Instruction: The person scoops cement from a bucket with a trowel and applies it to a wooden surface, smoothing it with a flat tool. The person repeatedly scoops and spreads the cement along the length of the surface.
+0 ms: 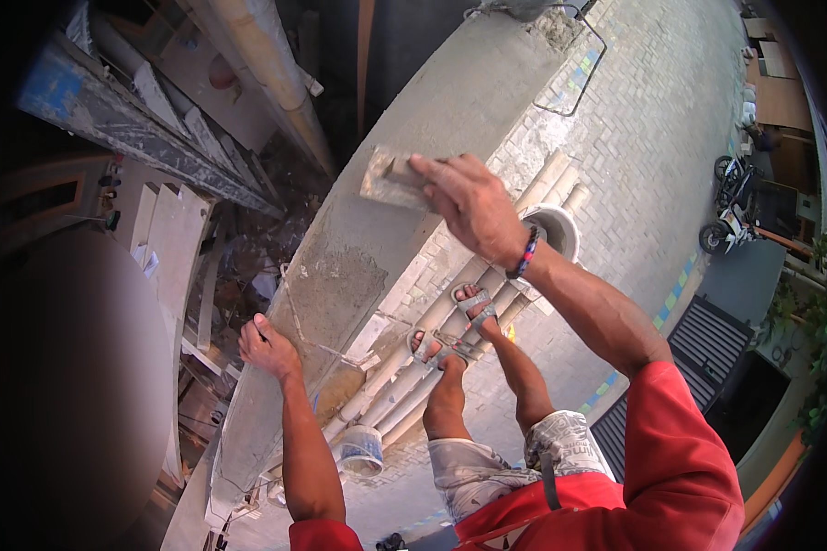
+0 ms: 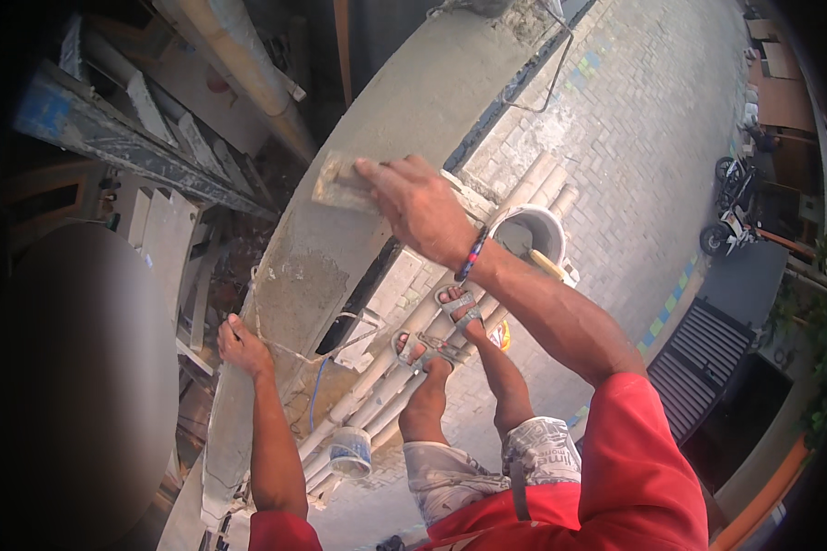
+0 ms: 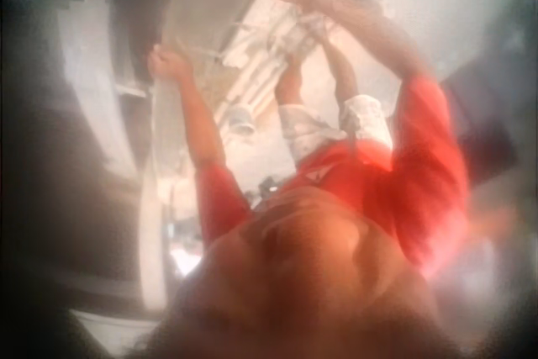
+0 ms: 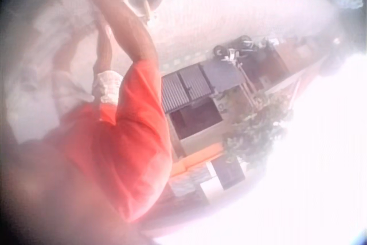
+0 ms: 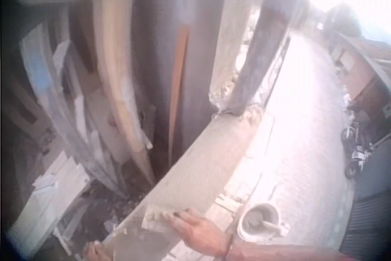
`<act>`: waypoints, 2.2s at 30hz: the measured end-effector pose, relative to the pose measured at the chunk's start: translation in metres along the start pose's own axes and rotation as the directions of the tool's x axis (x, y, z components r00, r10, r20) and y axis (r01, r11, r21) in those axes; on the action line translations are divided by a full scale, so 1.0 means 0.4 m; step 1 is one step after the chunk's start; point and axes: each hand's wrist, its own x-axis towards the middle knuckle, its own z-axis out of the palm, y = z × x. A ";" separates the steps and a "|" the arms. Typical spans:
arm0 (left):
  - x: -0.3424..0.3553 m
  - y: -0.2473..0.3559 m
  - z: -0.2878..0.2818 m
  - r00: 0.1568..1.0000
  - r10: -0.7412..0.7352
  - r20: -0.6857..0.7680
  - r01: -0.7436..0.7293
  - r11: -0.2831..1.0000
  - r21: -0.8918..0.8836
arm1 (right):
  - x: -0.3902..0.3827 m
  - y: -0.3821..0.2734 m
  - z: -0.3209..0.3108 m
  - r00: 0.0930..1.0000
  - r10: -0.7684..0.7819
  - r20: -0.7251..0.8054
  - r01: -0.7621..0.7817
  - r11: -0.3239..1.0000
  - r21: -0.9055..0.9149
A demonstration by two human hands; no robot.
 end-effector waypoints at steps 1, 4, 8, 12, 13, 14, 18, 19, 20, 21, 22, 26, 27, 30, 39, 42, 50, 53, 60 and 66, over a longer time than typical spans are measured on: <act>-0.004 0.000 -0.007 1.000 -0.005 0.011 0.005 1.000 0.012 | 0.046 0.065 -0.072 0.984 0.081 -0.161 -0.098 0.990 -0.102; -0.001 0.029 0.005 0.999 -0.007 0.036 0.008 1.000 -0.014 | 0.136 0.305 -0.270 0.849 0.282 -0.446 -0.403 0.892 -0.202; 0.001 0.034 0.002 1.000 0.004 0.022 -0.003 0.999 -0.042 | 0.122 0.388 -0.270 0.872 0.292 -0.392 -0.406 0.879 -0.248; -0.004 0.027 -0.008 1.000 0.013 -0.001 -0.013 1.000 -0.020 | -0.064 0.127 -0.015 0.988 0.087 -0.126 -0.111 0.974 -0.198; -0.003 0.031 0.000 1.000 0.018 -0.005 -0.018 1.000 -0.020 | -0.128 0.054 0.041 0.999 0.034 -0.027 -0.036 0.996 -0.075; 0.000 0.032 0.003 0.998 0.036 -0.049 -0.038 0.999 -0.032 | -0.189 -0.012 0.087 0.984 -0.017 0.177 0.021 0.999 -0.025; -0.007 0.019 0.011 0.991 0.064 -0.120 -0.069 0.997 -0.038 | -0.313 -0.080 0.055 0.982 0.094 0.166 -0.131 0.965 0.229; -0.013 0.017 0.006 0.992 0.060 -0.111 -0.064 0.998 -0.029 | -0.347 -0.057 0.027 0.971 0.207 0.121 -0.233 0.932 0.277; -0.011 0.015 0.000 0.989 0.063 -0.136 -0.069 0.997 -0.037 | -0.374 -0.021 -0.002 0.874 0.465 0.141 -0.471 0.741 0.479; -0.010 0.010 -0.004 0.985 0.063 -0.159 -0.071 0.996 -0.049 | -0.397 0.022 -0.024 0.772 0.601 0.208 -0.568 0.504 0.650; -0.007 0.012 0.002 0.981 0.061 -0.183 -0.075 0.995 -0.073 | -0.420 0.064 -0.052 0.643 0.719 0.264 -0.581 0.232 0.780; -0.008 -0.003 -0.001 0.969 0.028 -0.245 -0.079 0.976 -0.203 | -0.527 0.201 -0.054 0.553 0.664 0.503 -0.482 -0.238 0.843; -0.010 -0.006 -0.003 0.960 0.016 -0.278 -0.086 0.967 -0.241 | -0.552 0.231 -0.039 0.582 0.627 0.517 -0.476 -0.253 0.842; -0.031 0.001 -0.017 0.904 -0.012 -0.427 -0.142 0.934 -0.327 | -0.614 0.298 0.020 0.627 0.554 0.547 -0.445 -0.321 0.836; -0.579 0.246 0.075 0.886 0.459 0.073 -0.132 0.400 -0.907 | -0.672 0.399 0.196 0.585 0.476 0.657 -0.402 -0.534 0.744; -0.594 0.341 0.335 0.730 0.310 0.608 0.474 0.411 -0.779 | -0.716 0.485 0.277 0.681 0.290 0.673 -0.468 -0.534 0.704; -0.594 0.452 0.741 0.309 0.813 0.493 0.912 -0.107 -0.395 | -0.730 0.555 0.314 0.618 0.383 0.687 -0.517 -0.460 0.722; -0.623 0.455 0.848 0.379 0.838 0.393 0.903 -0.244 -0.353 | -0.759 0.599 0.326 0.617 0.400 0.678 -0.542 -0.409 0.734; -0.611 0.414 0.975 0.553 0.698 0.455 0.829 -0.408 -0.383 | -0.912 0.856 0.082 0.918 0.342 -0.199 -0.396 0.772 -0.498; -0.591 0.438 0.989 0.501 0.735 0.457 0.858 -0.354 -0.372 | -0.945 0.947 0.100 0.677 0.705 0.209 -0.350 0.559 -0.752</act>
